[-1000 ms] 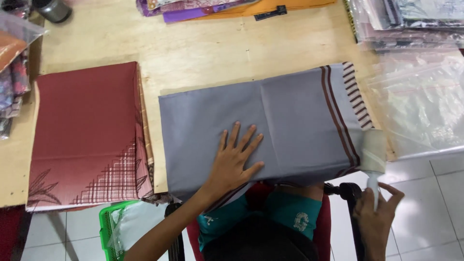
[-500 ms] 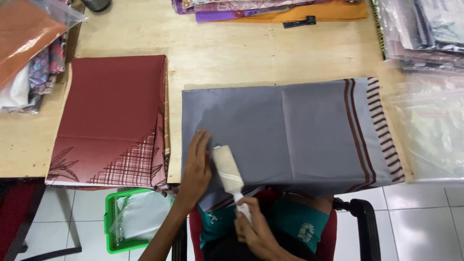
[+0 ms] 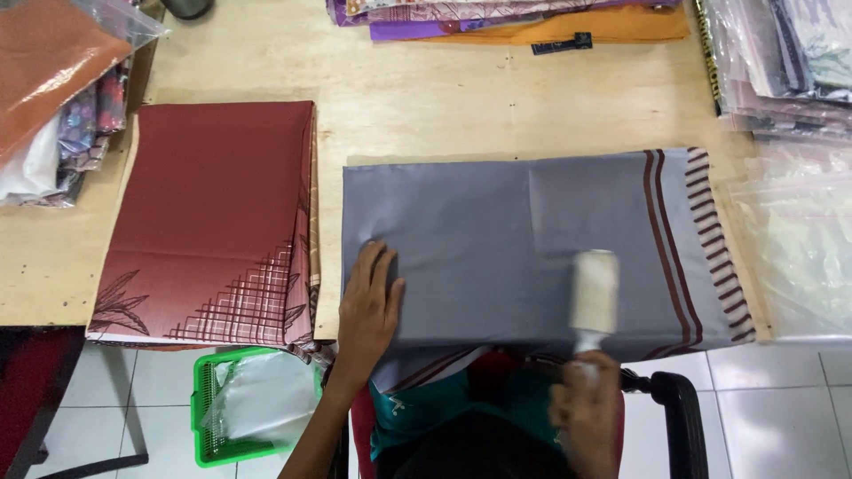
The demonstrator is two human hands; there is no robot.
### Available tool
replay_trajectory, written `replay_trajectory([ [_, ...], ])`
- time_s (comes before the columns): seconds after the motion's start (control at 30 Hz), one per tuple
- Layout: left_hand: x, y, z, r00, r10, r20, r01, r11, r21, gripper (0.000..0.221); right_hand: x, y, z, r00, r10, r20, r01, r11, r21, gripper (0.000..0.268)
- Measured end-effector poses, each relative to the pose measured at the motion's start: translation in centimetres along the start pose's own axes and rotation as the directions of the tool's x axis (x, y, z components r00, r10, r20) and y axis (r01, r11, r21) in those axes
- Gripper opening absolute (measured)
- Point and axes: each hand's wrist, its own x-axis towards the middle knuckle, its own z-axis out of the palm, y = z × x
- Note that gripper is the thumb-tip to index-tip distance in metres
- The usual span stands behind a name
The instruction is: Using a lint roller to clean a piece of folded cloth on a table.
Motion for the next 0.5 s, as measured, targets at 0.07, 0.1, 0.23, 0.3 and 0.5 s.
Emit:
replay_trajectory([
  [0.07, 0.1, 0.0, 0.0, 1.0, 0.022, -0.017, -0.022, 1.0, 0.014, 0.039, 0.8, -2.2, -3.2, 0.979, 0.075, -0.192, -0.098, 0.989, -0.114, 0.013],
  [0.1, 0.1, -0.2, 0.2, 1.0, 0.026, -0.015, -0.025, 1.0, 0.011, 0.039, 0.8, -2.9, -3.6, 0.978, 0.074, -0.197, -0.098, 0.989, -0.114, 0.013],
  [0.23, 0.1, -0.3, 0.2, 0.998, 0.046, 0.033, -0.048, 0.998, 0.043, 0.054, 0.2, -2.9, -4.4, 0.929, -0.043, -0.369, 0.023, 0.998, -0.057, 0.011],
  [0.3, -0.4, 0.0, 0.2, 0.997, 0.034, 0.064, -0.038, 0.998, 0.055, 0.061, -0.8, -0.7, -4.1, 0.912, -0.083, -0.401, 0.045, 0.994, -0.102, 0.009],
  [0.5, -0.1, 0.3, 0.0, 0.99, 0.04, 0.133, -0.058, 0.989, 0.133, 0.074, -3.4, 0.9, 3.1, 0.913, 0.249, 0.324, -0.261, 0.965, -0.006, 0.032],
])
